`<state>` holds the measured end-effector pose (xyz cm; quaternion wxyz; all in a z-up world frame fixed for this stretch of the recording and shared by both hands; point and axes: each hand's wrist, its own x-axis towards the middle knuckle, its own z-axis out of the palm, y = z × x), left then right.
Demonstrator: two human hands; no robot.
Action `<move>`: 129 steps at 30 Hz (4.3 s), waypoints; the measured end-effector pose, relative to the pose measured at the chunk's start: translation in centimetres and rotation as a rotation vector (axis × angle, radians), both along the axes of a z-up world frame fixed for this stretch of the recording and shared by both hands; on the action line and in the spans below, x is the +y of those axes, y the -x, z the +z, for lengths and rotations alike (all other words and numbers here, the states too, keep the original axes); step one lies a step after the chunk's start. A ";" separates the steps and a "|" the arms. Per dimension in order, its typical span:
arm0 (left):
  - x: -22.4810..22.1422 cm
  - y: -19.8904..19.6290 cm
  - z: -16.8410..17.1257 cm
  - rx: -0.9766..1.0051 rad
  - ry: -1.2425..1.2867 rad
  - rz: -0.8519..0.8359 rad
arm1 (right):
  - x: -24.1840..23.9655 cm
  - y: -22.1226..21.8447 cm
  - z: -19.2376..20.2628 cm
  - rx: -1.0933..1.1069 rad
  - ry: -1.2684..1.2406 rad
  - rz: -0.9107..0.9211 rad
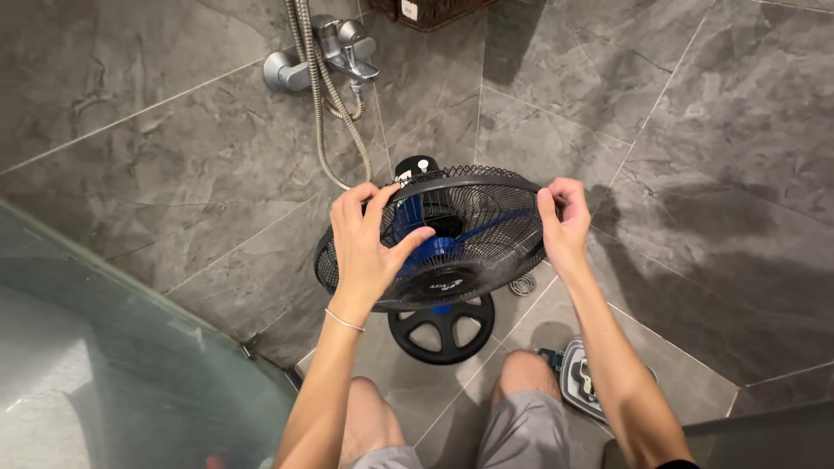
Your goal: The recorder dismantles a floor fan in a bathroom for cleaning.
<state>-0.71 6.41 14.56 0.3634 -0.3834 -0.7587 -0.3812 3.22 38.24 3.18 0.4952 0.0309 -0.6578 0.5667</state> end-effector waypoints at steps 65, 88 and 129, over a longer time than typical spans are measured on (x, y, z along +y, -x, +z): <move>-8.2 3.5 -12.6 -0.229 -0.454 0.101 | -10.3 0.3 12.9 -0.163 -0.880 -0.141; -6.7 3.1 -26.4 -0.540 -0.822 0.173 | -3.6 0.9 2.4 -0.211 -0.573 -0.156; -8.5 -10.1 -23.5 -0.071 -0.460 -0.009 | -5.9 -14.0 -12.4 -0.676 -0.130 0.250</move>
